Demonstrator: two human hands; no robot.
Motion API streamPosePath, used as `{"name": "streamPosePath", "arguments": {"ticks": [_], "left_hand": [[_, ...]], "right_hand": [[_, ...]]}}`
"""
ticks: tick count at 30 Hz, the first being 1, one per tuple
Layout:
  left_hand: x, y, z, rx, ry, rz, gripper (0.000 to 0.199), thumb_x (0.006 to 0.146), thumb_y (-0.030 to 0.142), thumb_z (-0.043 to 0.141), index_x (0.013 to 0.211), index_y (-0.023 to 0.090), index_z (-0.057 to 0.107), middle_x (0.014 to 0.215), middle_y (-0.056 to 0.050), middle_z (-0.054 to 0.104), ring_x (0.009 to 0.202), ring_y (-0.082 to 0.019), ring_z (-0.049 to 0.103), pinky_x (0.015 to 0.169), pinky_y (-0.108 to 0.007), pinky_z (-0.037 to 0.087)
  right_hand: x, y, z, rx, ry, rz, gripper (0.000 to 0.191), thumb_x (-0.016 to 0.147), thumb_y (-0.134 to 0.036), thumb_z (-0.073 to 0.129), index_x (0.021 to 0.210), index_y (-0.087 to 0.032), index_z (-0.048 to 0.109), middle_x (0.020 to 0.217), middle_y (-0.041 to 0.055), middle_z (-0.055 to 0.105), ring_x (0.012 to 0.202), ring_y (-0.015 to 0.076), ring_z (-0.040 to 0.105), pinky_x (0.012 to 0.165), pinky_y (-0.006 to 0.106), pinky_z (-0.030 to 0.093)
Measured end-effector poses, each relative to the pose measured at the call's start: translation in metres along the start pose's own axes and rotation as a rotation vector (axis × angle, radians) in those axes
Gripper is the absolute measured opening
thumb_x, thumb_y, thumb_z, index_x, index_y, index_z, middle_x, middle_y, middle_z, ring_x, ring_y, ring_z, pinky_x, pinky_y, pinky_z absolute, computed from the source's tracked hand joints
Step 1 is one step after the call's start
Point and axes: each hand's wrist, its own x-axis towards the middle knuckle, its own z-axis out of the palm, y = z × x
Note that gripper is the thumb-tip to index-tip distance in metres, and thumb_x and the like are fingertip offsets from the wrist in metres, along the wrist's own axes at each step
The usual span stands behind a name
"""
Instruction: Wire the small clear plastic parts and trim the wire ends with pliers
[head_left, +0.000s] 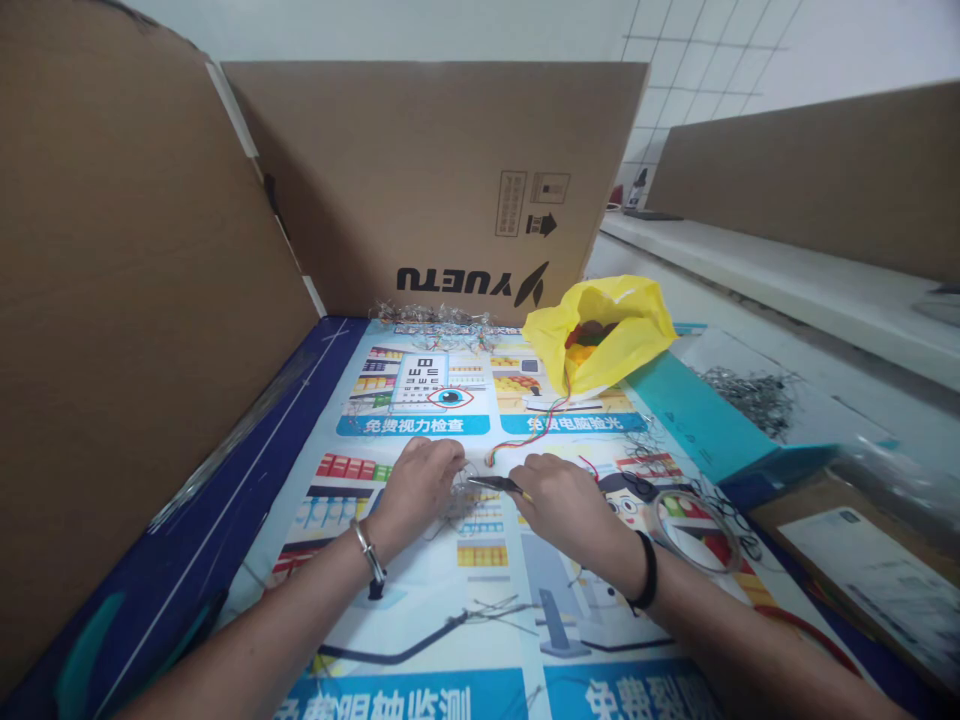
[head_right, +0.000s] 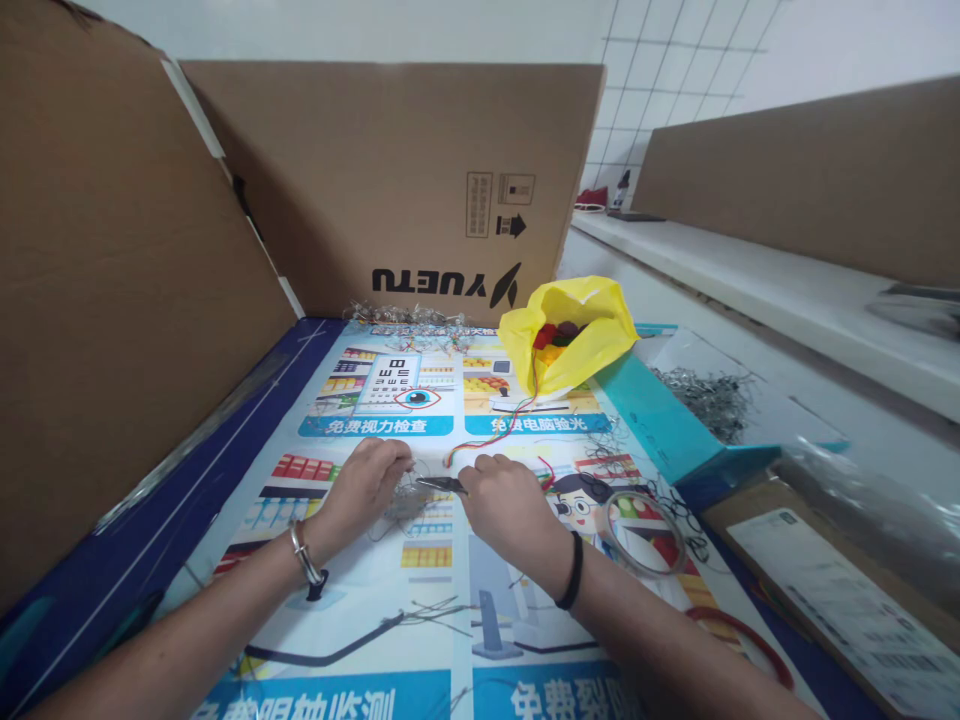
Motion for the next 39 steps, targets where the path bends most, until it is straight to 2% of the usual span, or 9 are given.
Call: {"name": "streamPosePath", "arguments": {"ticks": [7, 12, 16, 30, 39], "left_hand": [[-0.002, -0.004, 0.002, -0.034, 0.008, -0.047, 0.020, 0.089, 0.025, 0.036, 0.084, 0.019, 0.054, 0.079, -0.003, 0.061, 0.080, -0.018, 0.052, 0.072, -0.031, 0.042], [-0.002, -0.004, 0.002, -0.009, 0.023, -0.032, 0.019, 0.088, 0.025, 0.038, 0.083, 0.019, 0.055, 0.078, -0.003, 0.062, 0.079, -0.019, 0.052, 0.072, -0.031, 0.042], [-0.002, -0.003, 0.002, 0.007, 0.041, -0.015, 0.018, 0.088, 0.024, 0.039, 0.083, 0.019, 0.055, 0.079, -0.004, 0.062, 0.079, -0.019, 0.052, 0.072, -0.032, 0.041], [-0.003, -0.001, 0.002, 0.025, 0.038, 0.003, 0.019, 0.089, 0.026, 0.037, 0.081, 0.020, 0.054, 0.076, -0.003, 0.060, 0.075, -0.018, 0.051, 0.069, -0.030, 0.040], [-0.002, 0.000, 0.001, 0.030, 0.051, 0.031, 0.020, 0.089, 0.024, 0.037, 0.079, 0.020, 0.053, 0.072, -0.002, 0.059, 0.072, -0.017, 0.052, 0.069, -0.030, 0.040]], "right_hand": [[0.000, 0.000, 0.000, 0.026, 0.020, -0.005, 0.013, 0.083, -0.027, 0.050, 0.081, -0.018, 0.060, 0.082, 0.0057, 0.060, 0.079, 0.0173, 0.053, 0.066, 0.026, 0.036], [0.001, 0.000, 0.001, 0.051, 0.114, 0.004, 0.016, 0.084, -0.028, 0.047, 0.085, -0.018, 0.059, 0.085, 0.0061, 0.059, 0.085, 0.0189, 0.050, 0.074, 0.029, 0.036], [0.002, -0.002, 0.003, 0.037, 0.142, 0.003, 0.016, 0.083, -0.028, 0.048, 0.085, -0.018, 0.059, 0.086, 0.0069, 0.058, 0.086, 0.0201, 0.049, 0.074, 0.030, 0.034], [0.003, -0.001, 0.008, 0.020, 0.177, -0.037, 0.016, 0.083, -0.030, 0.050, 0.084, -0.018, 0.060, 0.084, 0.0067, 0.057, 0.084, 0.0201, 0.048, 0.071, 0.030, 0.033], [0.003, 0.000, 0.010, 0.051, 0.154, -0.052, 0.014, 0.083, -0.028, 0.050, 0.082, -0.018, 0.060, 0.082, 0.0055, 0.057, 0.082, 0.0191, 0.048, 0.072, 0.029, 0.034]]}}
